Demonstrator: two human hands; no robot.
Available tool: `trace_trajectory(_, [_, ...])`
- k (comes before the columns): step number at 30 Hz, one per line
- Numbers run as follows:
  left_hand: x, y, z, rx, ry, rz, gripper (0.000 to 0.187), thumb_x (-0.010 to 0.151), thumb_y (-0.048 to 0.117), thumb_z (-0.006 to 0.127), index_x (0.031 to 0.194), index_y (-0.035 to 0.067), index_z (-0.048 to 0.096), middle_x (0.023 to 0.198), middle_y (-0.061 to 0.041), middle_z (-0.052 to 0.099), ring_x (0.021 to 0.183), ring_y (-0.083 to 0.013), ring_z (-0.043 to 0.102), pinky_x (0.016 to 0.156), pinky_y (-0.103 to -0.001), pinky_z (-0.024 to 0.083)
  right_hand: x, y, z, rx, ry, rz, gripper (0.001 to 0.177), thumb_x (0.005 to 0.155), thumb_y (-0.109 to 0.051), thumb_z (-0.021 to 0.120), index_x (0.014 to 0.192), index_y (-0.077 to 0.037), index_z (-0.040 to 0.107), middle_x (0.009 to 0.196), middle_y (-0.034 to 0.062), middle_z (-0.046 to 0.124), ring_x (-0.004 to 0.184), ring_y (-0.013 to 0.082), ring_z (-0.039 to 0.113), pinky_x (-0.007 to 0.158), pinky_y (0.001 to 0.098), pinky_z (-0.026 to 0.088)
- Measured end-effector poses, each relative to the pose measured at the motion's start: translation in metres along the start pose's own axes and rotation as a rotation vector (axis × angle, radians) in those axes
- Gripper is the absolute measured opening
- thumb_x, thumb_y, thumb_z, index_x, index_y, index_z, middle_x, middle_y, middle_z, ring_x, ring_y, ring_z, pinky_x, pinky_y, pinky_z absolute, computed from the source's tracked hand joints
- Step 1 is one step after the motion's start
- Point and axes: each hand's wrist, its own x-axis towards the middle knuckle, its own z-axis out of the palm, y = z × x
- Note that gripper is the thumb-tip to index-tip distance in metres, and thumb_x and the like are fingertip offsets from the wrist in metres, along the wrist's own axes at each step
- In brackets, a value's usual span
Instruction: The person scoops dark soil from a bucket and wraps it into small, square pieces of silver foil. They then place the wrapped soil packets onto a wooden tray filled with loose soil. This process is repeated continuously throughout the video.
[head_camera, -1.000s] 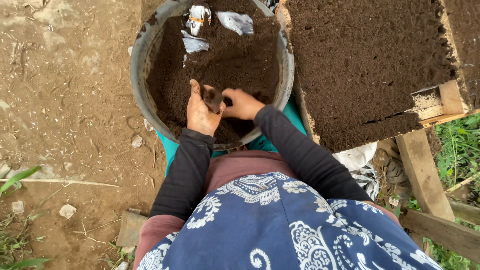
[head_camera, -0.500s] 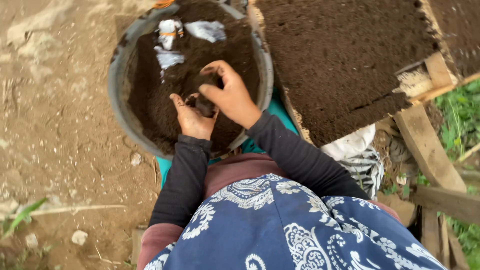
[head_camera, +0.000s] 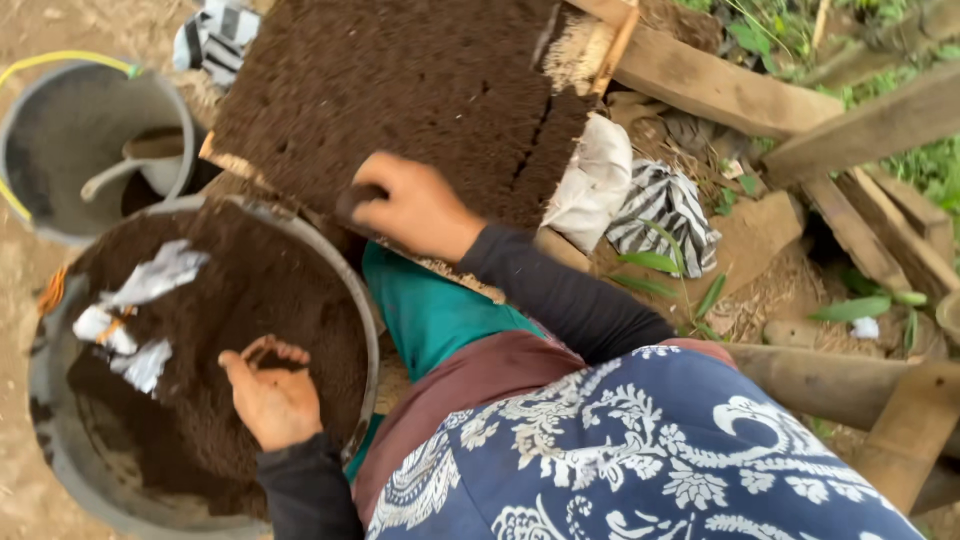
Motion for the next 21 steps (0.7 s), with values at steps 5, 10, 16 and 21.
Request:
trace_trajectory(5, [-0.029,0.019,0.029,0.356,0.231,0.089,0.032,0.100,0.036,0.041,0.089,0.007,0.049,0.080,-0.008,0.048,0.068,-0.0173,0.046,0.061,-0.033,0.043,0.026,0.082,-0.138,-0.210,0.265,0.179,0.011,0.076,-0.013,0.067,0.085,-0.013,0.061,0.085,0.0042,0.061,0.078,0.0188,0.058,0.066,0.0326,0.045])
trace_trajectory(10, [-0.031,0.002,0.009,0.653,0.197,0.256,0.031,0.103,0.034,0.045,0.094,0.005,0.050,0.087,-0.008,0.051,0.074,-0.0190,0.052,0.073,-0.036,0.054,0.029,0.194,-0.203,-0.402,0.239,0.251,0.032,0.094,-0.008,0.057,0.124,-0.001,0.047,0.085,0.0155,0.055,0.049,0.0185,0.038,0.047,0.0415,0.032])
trace_trajectory(16, [-0.027,-0.005,-0.008,0.812,0.119,0.361,0.036,0.099,0.042,0.045,0.102,0.007,0.051,0.100,-0.006,0.050,0.091,-0.0240,0.053,0.091,-0.045,0.053,0.042,0.258,-0.187,-0.431,0.066,0.392,0.008,0.086,-0.009,0.060,0.090,-0.013,0.055,0.083,0.0122,0.052,0.063,0.0279,0.045,0.053,0.0457,0.037])
trace_trajectory(21, [-0.031,-0.002,-0.008,0.809,0.148,0.313,0.028,0.103,0.032,0.042,0.101,0.006,0.051,0.096,-0.008,0.052,0.086,-0.0234,0.054,0.083,-0.043,0.053,0.037,0.223,-0.169,-0.418,0.079,0.261,0.023,0.095,-0.026,0.054,0.077,-0.015,0.044,0.078,0.0023,0.047,0.068,0.0156,0.042,0.063,0.0326,0.039])
